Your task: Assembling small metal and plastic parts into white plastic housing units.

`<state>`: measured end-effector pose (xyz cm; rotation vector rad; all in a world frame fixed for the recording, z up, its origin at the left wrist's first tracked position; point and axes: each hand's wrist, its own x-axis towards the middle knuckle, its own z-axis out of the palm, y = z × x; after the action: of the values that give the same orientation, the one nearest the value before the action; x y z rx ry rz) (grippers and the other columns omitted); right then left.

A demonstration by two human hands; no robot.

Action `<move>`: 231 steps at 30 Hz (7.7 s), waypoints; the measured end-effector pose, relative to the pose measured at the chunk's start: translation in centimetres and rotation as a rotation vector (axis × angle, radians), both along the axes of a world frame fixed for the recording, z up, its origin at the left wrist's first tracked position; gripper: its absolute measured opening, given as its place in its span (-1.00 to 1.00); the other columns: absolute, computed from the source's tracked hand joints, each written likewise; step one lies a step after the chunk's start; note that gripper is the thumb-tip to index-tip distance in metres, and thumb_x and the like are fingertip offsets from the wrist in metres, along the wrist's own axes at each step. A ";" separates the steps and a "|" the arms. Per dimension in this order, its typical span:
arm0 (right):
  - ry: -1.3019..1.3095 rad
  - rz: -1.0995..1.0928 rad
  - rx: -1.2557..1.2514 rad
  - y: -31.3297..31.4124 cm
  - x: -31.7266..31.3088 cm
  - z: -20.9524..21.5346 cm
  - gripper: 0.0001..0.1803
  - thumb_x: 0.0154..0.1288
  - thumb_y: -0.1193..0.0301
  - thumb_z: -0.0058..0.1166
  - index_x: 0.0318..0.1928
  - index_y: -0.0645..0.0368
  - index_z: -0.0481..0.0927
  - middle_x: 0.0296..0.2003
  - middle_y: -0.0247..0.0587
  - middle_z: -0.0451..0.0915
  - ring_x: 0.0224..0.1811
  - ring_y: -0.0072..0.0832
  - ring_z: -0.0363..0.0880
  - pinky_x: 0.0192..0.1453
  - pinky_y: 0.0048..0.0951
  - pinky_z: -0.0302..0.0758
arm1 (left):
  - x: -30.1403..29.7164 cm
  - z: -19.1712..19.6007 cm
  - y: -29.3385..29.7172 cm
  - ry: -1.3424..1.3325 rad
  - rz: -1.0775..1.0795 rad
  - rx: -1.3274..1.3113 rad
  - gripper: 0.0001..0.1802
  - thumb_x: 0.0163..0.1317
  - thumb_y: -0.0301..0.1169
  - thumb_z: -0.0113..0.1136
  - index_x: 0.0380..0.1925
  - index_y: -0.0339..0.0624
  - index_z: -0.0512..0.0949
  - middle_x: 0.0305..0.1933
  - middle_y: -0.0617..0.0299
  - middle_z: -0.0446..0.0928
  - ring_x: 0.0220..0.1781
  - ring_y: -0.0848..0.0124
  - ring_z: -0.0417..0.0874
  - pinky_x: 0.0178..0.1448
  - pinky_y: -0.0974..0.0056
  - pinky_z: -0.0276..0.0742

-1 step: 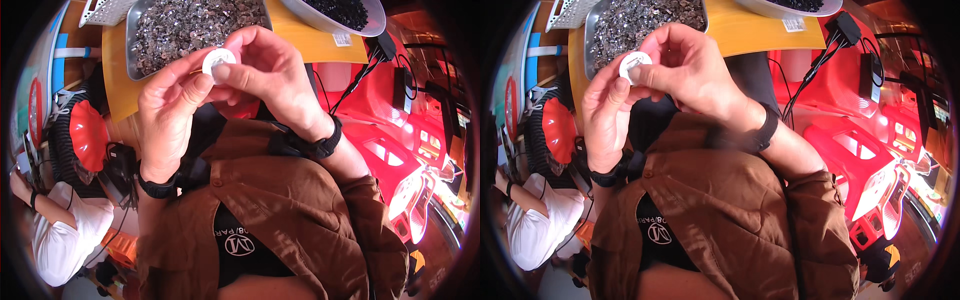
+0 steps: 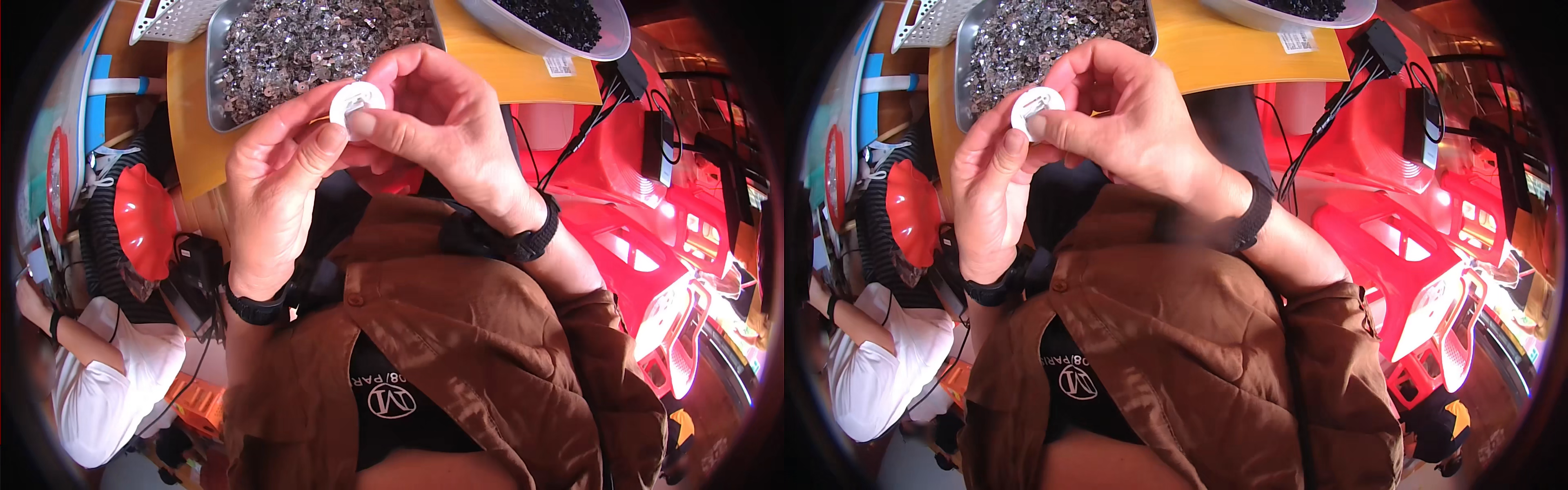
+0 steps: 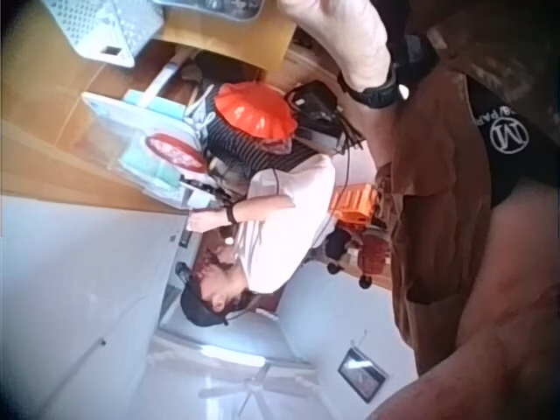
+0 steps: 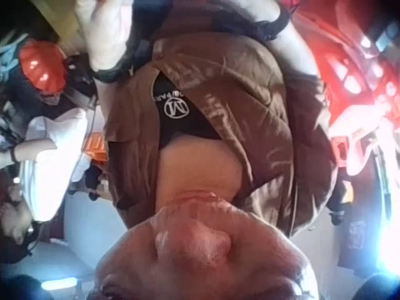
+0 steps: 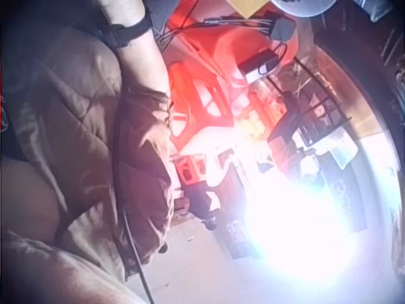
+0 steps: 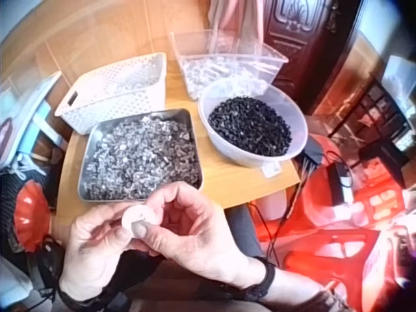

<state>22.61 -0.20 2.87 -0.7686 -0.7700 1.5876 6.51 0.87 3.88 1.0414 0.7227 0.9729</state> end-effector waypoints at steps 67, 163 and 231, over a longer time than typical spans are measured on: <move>-1.971 -0.338 0.316 7.1 20.9 2.9 -0.81 0.01 0.38 0.09 -0.33 0.06 0.68 -0.43 -0.16 0.62 -0.33 -0.18 0.60 -0.23 -0.21 0.53 | -1.5 -0.5 3.5 -0.073 0.057 -0.165 -0.55 0.38 -0.22 -0.09 0.08 -0.39 0.37 -0.16 0.01 0.52 -0.28 0.36 0.58 -0.25 0.25 0.63; -0.476 -0.103 0.593 0.4 1.4 -0.9 -0.85 0.06 0.73 0.13 -0.34 0.30 0.54 -0.25 -0.10 0.57 -0.27 -0.58 0.54 -0.24 -0.61 0.54 | -1.3 0.3 0.2 -0.195 -0.092 -0.291 -0.57 0.40 -0.25 -0.17 0.05 -0.42 0.36 -0.31 0.16 0.48 -0.36 0.41 0.54 -0.26 0.25 0.59; -0.217 -0.128 0.151 -1.0 -0.3 -2.5 -0.93 0.13 0.52 0.24 -0.36 0.20 0.62 -0.55 -0.44 0.57 -0.66 -0.84 0.40 -0.69 -0.78 0.29 | -0.4 -0.2 -1.5 0.296 0.203 0.059 -0.83 0.19 -0.54 0.19 -0.20 -0.34 0.55 -0.35 0.27 0.52 -0.44 0.58 0.55 -0.39 0.44 0.62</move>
<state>22.27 -1.24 0.39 -0.8712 -0.9660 1.3295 6.11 -0.65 3.71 1.1947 1.0657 1.0287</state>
